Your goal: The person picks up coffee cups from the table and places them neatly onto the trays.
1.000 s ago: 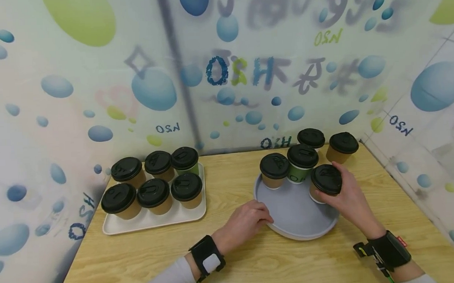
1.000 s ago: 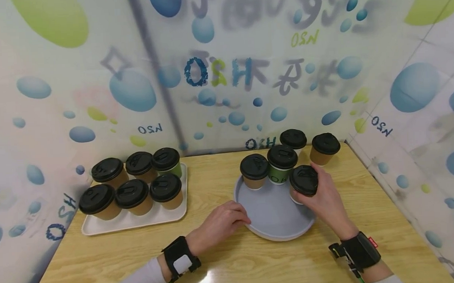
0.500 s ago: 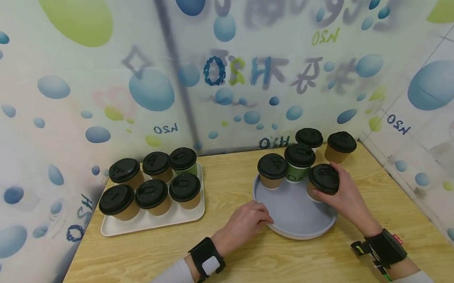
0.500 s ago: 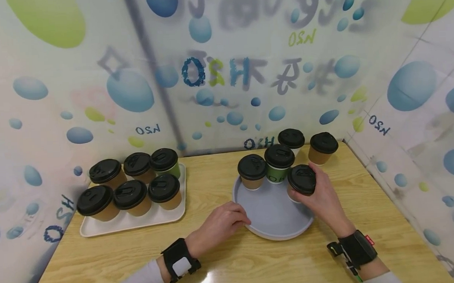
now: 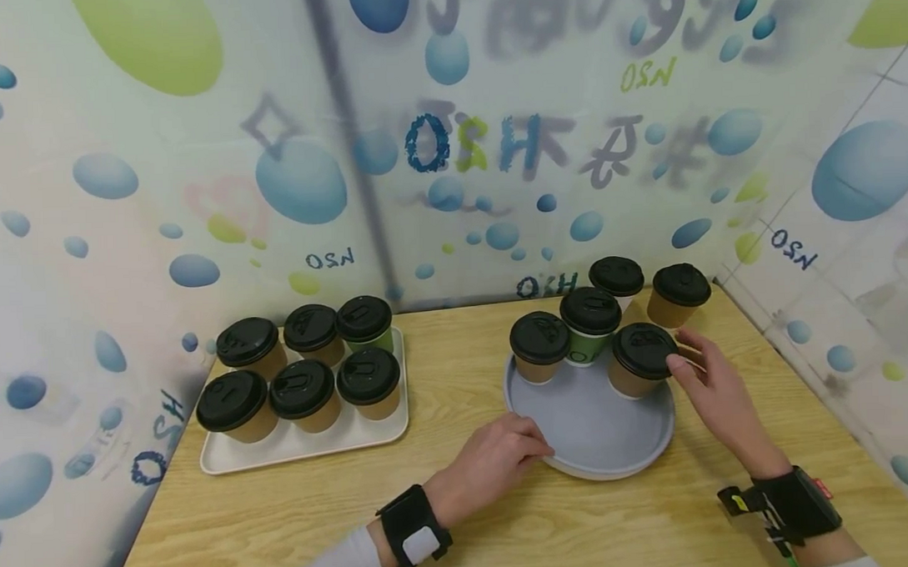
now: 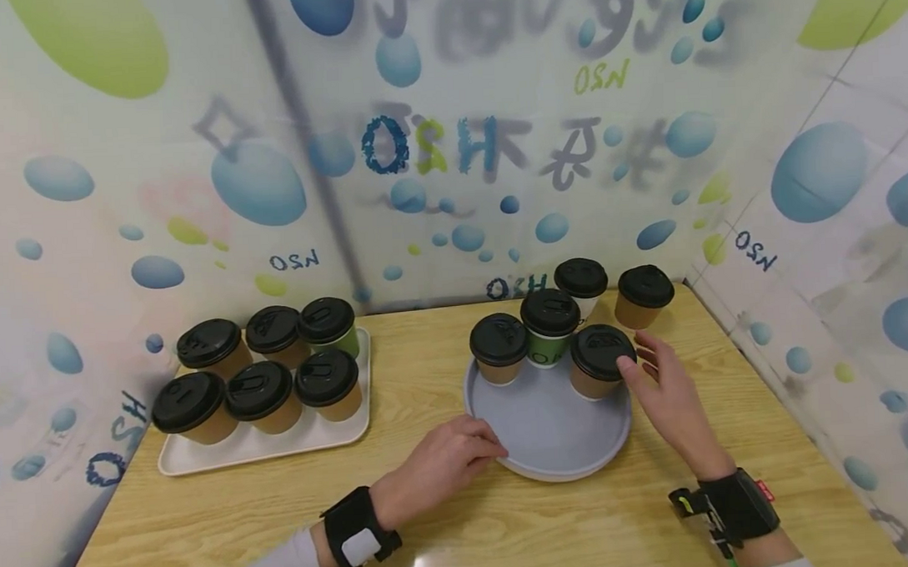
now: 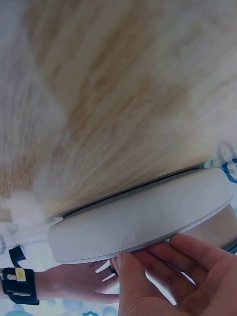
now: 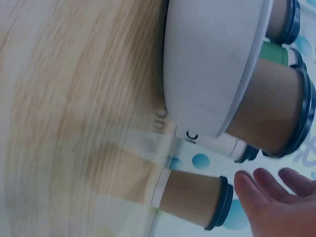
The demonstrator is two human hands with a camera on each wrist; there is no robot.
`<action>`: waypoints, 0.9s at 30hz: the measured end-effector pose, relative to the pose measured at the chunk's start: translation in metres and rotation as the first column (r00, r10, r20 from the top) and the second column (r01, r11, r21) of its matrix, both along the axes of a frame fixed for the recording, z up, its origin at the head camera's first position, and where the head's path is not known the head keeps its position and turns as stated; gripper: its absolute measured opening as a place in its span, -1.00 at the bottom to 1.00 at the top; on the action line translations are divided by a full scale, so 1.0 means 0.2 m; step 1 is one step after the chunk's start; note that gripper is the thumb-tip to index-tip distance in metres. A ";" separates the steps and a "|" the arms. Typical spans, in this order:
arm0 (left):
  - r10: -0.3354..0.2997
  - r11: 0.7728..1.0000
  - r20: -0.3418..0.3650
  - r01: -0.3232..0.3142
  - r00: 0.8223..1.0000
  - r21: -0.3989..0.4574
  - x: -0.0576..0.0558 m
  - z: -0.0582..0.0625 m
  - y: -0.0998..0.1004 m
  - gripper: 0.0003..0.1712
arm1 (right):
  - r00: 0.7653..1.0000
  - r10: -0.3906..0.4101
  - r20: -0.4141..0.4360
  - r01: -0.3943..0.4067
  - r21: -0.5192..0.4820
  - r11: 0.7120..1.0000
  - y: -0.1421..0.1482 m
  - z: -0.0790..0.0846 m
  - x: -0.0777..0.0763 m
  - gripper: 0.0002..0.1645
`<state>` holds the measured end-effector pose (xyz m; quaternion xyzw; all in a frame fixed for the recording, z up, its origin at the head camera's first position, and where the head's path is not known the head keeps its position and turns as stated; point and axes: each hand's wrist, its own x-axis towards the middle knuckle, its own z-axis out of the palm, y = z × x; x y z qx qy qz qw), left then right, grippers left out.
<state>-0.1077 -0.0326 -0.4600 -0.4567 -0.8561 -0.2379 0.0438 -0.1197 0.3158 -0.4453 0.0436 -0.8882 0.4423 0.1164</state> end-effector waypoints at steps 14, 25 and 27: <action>-0.169 0.985 -0.010 0.168 0.986 -0.034 0.04 -0.01 -0.04 -0.73 | 0.992 -0.127 0.014 0.120 0.246 0.962 0.08 -0.04 0.01 -0.43; 0.034 0.996 -0.239 -0.053 0.970 -0.073 -0.14 0.00 -0.17 -0.74 | 0.986 -0.167 -0.019 0.167 0.240 0.956 0.16 -0.03 -0.02 -0.40; 0.036 0.995 -0.263 -0.059 0.964 -0.079 -0.16 -0.01 -0.18 -0.75 | 0.983 -0.183 -0.018 0.182 0.235 0.955 0.18 -0.04 -0.04 -0.40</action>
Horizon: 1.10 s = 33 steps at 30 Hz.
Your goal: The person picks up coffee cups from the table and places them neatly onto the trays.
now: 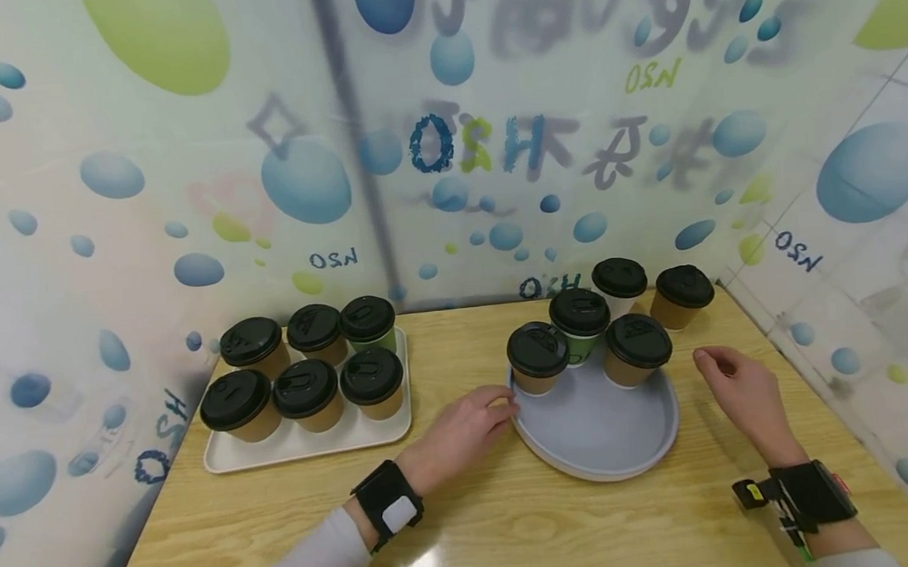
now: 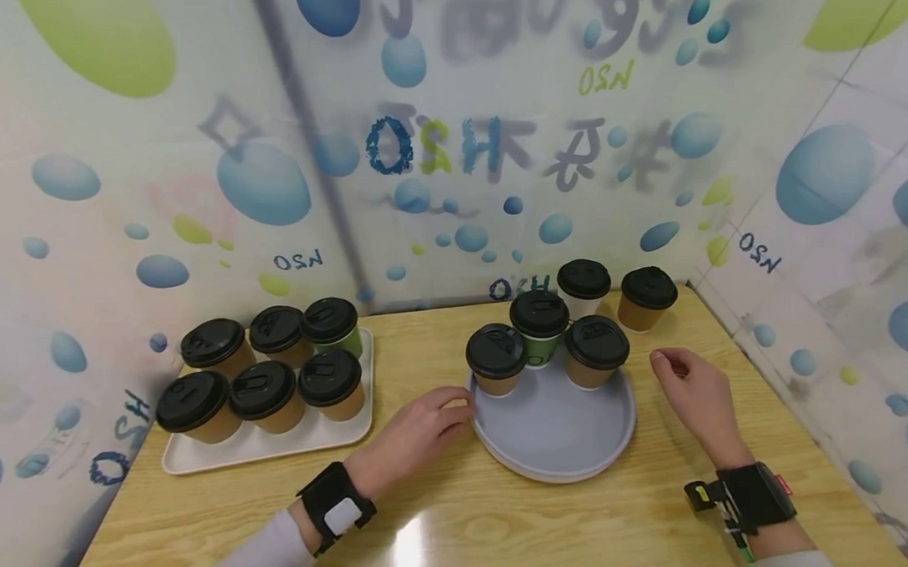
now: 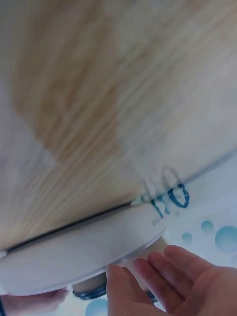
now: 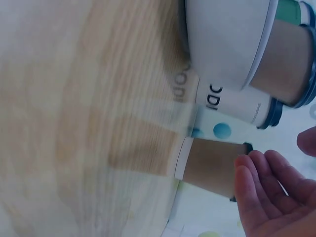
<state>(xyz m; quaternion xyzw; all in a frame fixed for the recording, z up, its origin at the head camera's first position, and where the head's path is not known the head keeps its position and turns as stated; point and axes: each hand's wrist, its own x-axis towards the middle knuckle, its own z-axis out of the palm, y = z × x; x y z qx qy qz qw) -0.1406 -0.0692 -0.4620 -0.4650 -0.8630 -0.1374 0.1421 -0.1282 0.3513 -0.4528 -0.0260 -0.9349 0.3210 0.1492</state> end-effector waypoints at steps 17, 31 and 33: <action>-0.016 1.000 0.078 0.017 0.997 -0.015 0.00 -0.02 0.00 -0.77 | 0.980 -0.187 -0.074 0.176 -0.130 0.976 0.09 -0.01 -0.28 -0.27; 0.018 0.995 0.059 -0.012 0.998 -0.096 0.03 0.01 0.01 -0.76 | 0.995 -0.095 -0.009 0.089 -0.288 0.954 0.08 -0.07 -0.53 0.32; 0.019 0.995 0.058 -0.013 0.998 -0.095 0.03 0.01 0.01 -0.76 | 0.996 -0.091 0.002 0.087 -0.291 0.953 0.07 -0.07 -0.56 0.35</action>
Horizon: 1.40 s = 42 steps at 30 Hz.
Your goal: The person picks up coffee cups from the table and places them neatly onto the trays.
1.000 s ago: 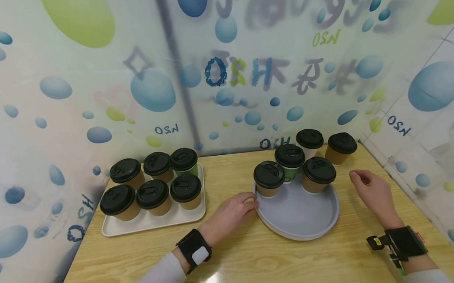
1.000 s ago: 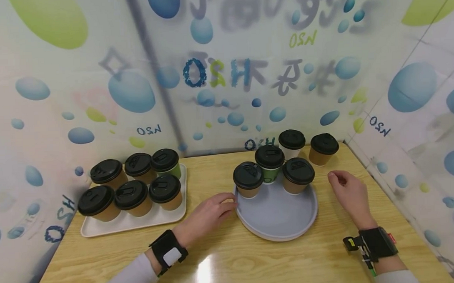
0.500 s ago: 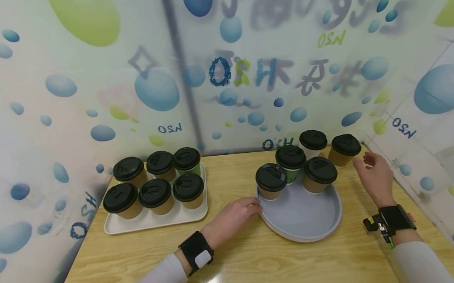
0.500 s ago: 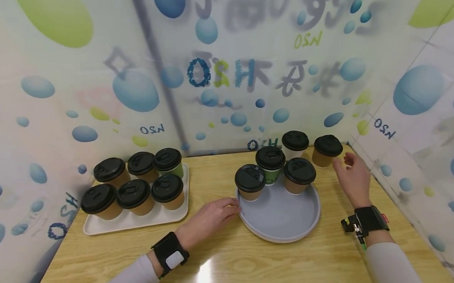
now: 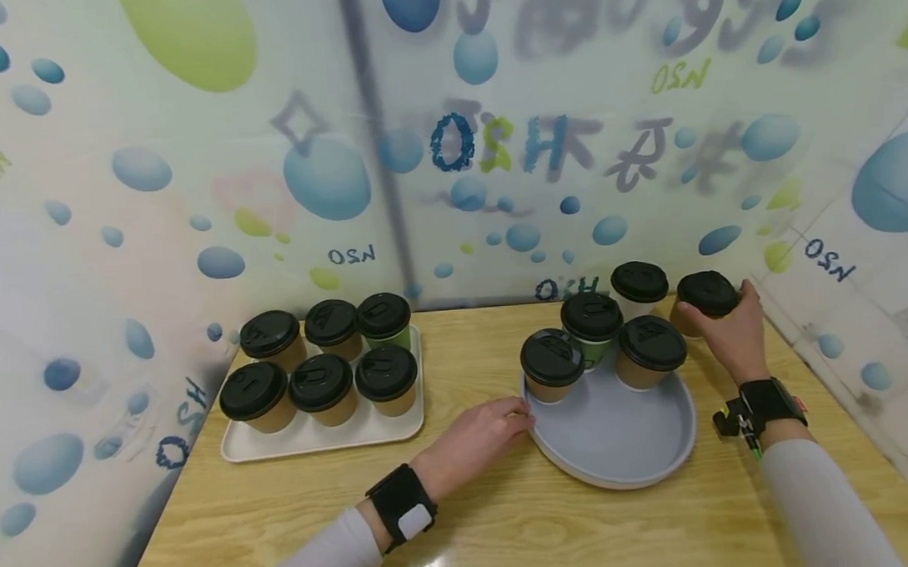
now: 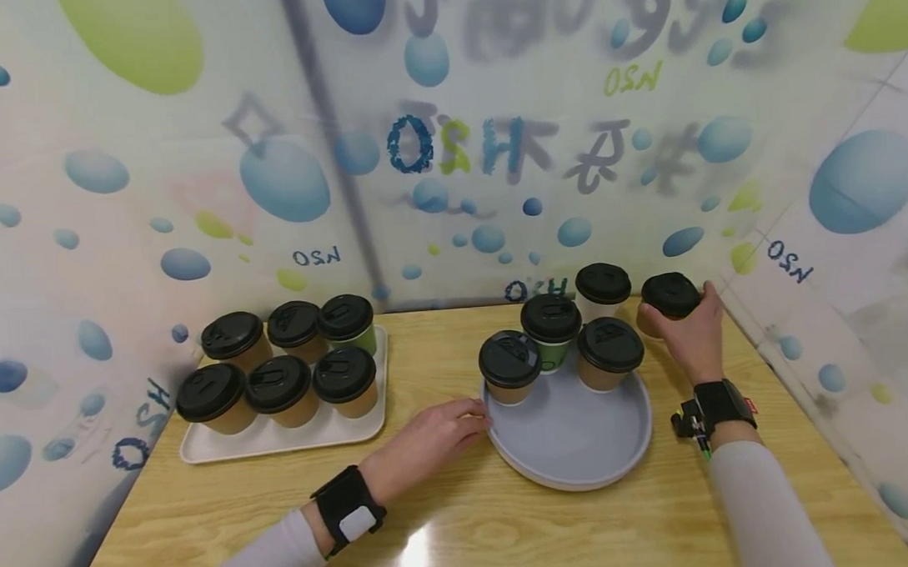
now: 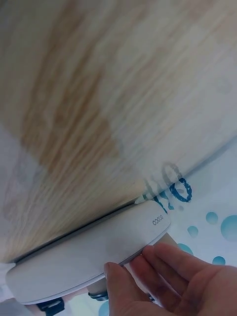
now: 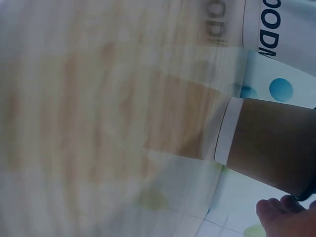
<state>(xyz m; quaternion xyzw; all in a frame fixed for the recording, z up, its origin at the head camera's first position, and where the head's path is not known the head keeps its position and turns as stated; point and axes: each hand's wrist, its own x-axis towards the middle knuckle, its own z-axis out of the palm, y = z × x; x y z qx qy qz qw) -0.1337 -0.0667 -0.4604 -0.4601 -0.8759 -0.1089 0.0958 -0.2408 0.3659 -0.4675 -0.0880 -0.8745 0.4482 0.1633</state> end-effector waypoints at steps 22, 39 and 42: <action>-0.027 0.999 -0.101 0.022 0.995 -0.050 0.02 -0.01 0.00 -0.73 | 0.998 -0.066 0.012 0.065 0.025 0.998 0.04 0.06 0.06 0.30; -0.035 0.998 -0.154 0.027 0.987 -0.054 0.02 -0.03 0.00 -0.74 | 0.999 -0.043 -0.003 0.043 0.033 0.999 -0.05 0.27 0.48 0.18; -0.031 0.998 -0.165 0.023 0.986 -0.050 0.02 -0.02 0.00 -0.74 | 1.000 -0.023 -0.019 0.024 0.031 0.999 -0.06 0.28 0.53 0.14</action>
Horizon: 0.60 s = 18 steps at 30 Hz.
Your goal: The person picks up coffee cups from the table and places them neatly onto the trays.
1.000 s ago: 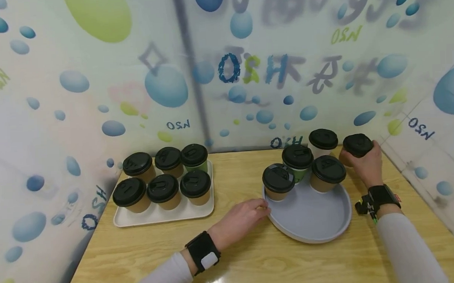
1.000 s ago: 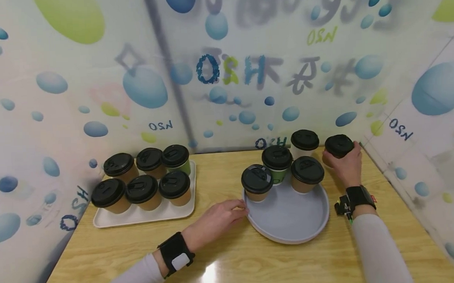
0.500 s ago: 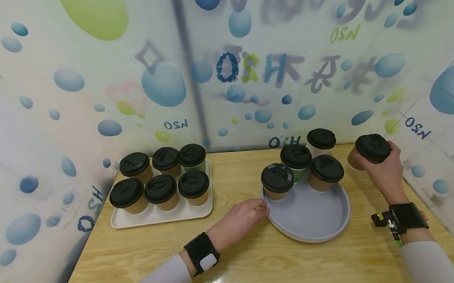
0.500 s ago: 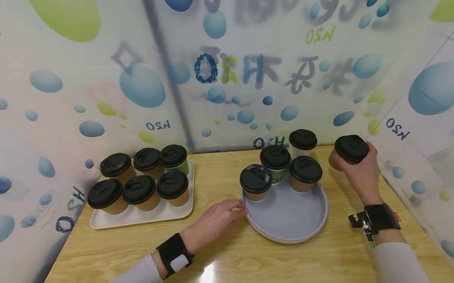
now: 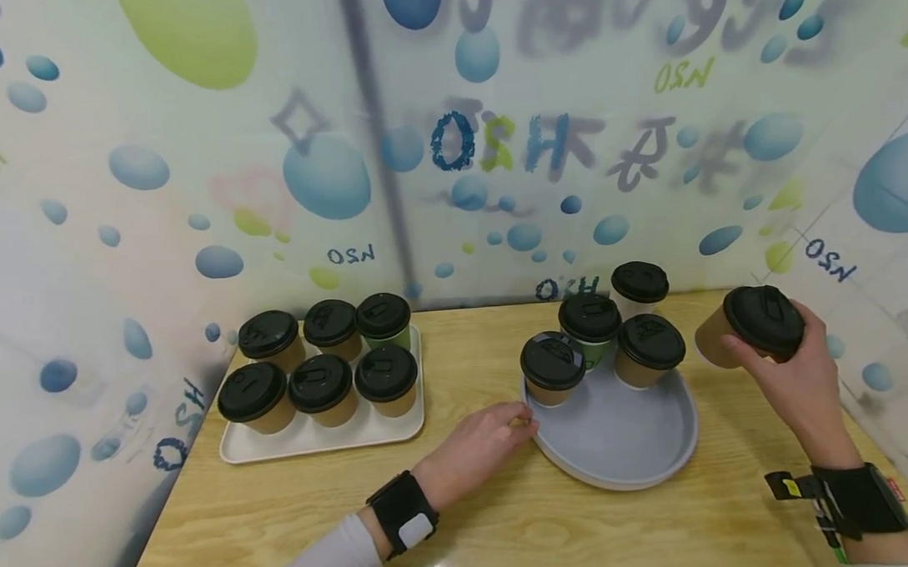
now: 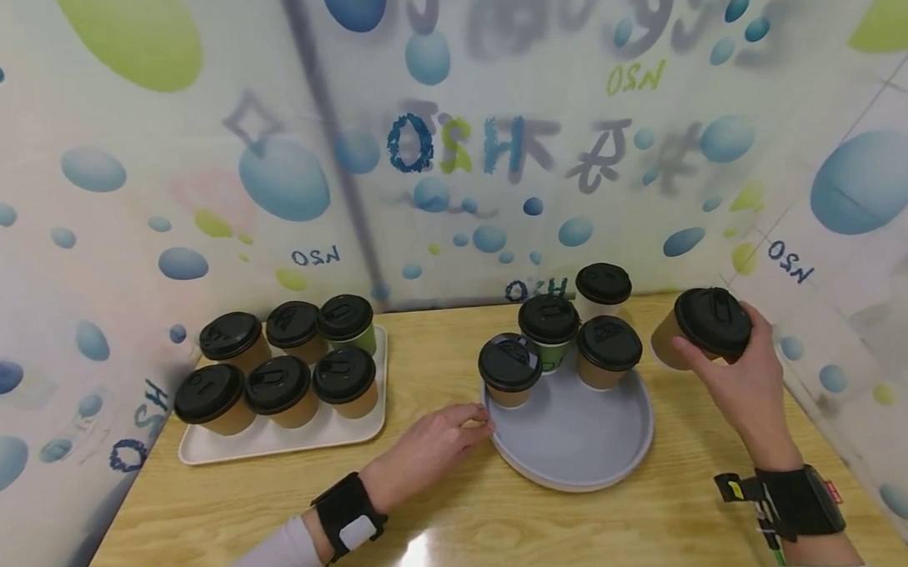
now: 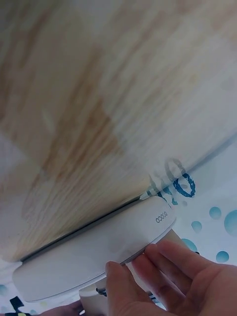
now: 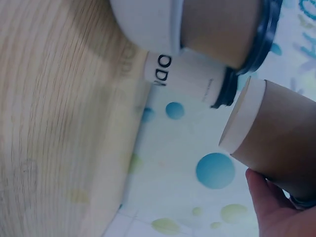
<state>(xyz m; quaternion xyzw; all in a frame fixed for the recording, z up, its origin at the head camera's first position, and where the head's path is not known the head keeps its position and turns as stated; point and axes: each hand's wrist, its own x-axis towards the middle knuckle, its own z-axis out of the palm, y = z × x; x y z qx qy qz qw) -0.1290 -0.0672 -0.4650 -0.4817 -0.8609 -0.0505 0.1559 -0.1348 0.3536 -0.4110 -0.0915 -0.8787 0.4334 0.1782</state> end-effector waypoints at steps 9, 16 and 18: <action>0.002 1.000 0.033 -0.003 0.999 0.013 0.00 0.01 0.01 -0.73 | 0.984 0.154 -0.090 -0.158 -0.032 0.987 -0.06 -0.01 0.12 0.08; 0.009 1.000 0.073 -0.010 0.997 0.008 0.00 0.01 0.00 -0.72 | 0.983 0.148 -0.107 -0.151 -0.016 0.988 -0.12 -0.05 0.19 0.10; 0.005 1.000 0.076 -0.006 0.997 0.012 0.00 0.01 0.00 -0.72 | 0.982 0.163 -0.090 -0.163 0.007 0.987 -0.14 -0.06 0.21 0.12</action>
